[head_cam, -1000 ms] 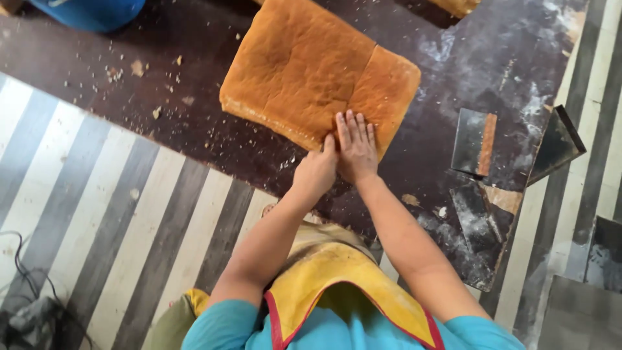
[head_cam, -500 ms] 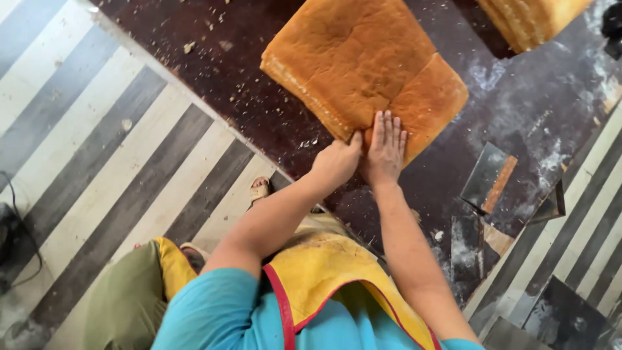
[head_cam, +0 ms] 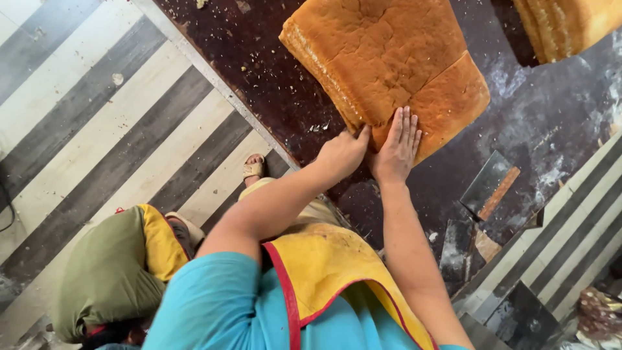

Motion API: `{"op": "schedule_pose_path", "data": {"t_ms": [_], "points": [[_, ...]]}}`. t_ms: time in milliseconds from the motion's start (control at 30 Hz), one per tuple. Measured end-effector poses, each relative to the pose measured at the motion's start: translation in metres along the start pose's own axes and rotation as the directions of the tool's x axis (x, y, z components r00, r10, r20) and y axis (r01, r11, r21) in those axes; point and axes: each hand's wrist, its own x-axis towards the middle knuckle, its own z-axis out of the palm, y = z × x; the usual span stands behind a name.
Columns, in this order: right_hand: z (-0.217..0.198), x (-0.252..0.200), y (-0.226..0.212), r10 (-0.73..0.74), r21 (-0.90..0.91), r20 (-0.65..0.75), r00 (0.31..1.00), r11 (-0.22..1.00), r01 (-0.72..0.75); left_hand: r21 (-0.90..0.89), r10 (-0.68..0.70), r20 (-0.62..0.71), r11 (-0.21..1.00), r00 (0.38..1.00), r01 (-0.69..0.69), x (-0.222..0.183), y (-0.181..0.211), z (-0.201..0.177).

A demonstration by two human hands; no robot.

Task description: The person spreads white cream filling from a blue bucket onto flat sponge cake slabs using a spatula, then places a second sponge slab on top to form a filled cake sandwich. They then use a long knife to slice the assembled cake into pieces on the work table.

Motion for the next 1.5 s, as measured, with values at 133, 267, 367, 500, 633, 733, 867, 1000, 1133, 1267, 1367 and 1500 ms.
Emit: {"op": "schedule_pose_path", "data": {"t_ms": [133, 267, 367, 500, 633, 733, 867, 1000, 1133, 1267, 1367, 1500], "points": [[-0.011, 0.006, -0.002, -0.013, 0.003, 0.034, 0.999, 1.0, 0.013, -0.017, -0.012, -0.036, 1.0, 0.999, 0.012, -0.043, 0.001, -0.038], [-0.028, 0.009, -0.013, 0.033, 0.082, 0.13, 0.991, 0.996, -0.044, 0.065, -0.036, 0.157, 0.998, 0.987, 0.026, -0.11, -0.011, -0.066], [-0.029, 0.009, -0.019, 0.016, 0.083, 0.095, 0.995, 0.996, -0.024, 0.098, -0.063, 0.14, 0.994, 0.988, 0.05, -0.096, -0.011, -0.054], [-0.024, 0.005, -0.016, 0.026, 0.033, 0.069, 0.997, 0.999, -0.029, 0.1, -0.008, -0.001, 0.995, 1.0, 0.008, -0.032, -0.012, -0.011], [-0.024, 0.001, -0.015, 0.019, -0.007, 0.065, 0.998, 1.0, -0.019, 0.123, -0.029, 0.012, 0.992, 1.0, 0.027, -0.054, -0.015, -0.019], [-0.029, 0.008, -0.019, 0.015, 0.022, 0.072, 0.997, 1.0, -0.017, 0.053, -0.08, 0.103, 0.996, 0.992, 0.075, -0.122, -0.034, -0.055], [-0.029, 0.001, -0.017, 0.02, 0.018, 0.095, 0.995, 1.0, -0.021, 0.155, -0.145, 0.253, 0.982, 0.956, 0.107, -0.242, -0.077, -0.078], [-0.02, -0.011, -0.011, 0.015, -0.036, 0.068, 0.998, 0.999, -0.012, 0.265, -0.211, 0.202, 0.952, 0.956, 0.154, -0.325, -0.109, -0.078], [-0.02, -0.013, -0.005, 0.021, -0.04, 0.042, 0.999, 0.999, -0.019, 0.216, -0.16, 0.241, 0.97, 0.957, 0.108, -0.261, -0.092, -0.076], [-0.03, -0.007, 0.002, 0.069, -0.001, 0.085, 0.994, 0.998, -0.07, 0.152, -0.129, 0.247, 0.984, 0.96, 0.094, -0.129, -0.047, -0.052], [-0.043, -0.003, 0.015, 0.145, -0.024, 0.157, 0.977, 0.989, -0.143, 0.072, -0.107, 0.292, 0.993, 0.95, 0.09, -0.05, -0.002, -0.035], [-0.056, 0.008, 0.042, 0.317, -0.11, 0.253, 0.914, 0.948, -0.298, 0.051, -0.059, 0.419, 0.998, 0.906, 0.041, 0.002, 0.032, -0.014]]}}
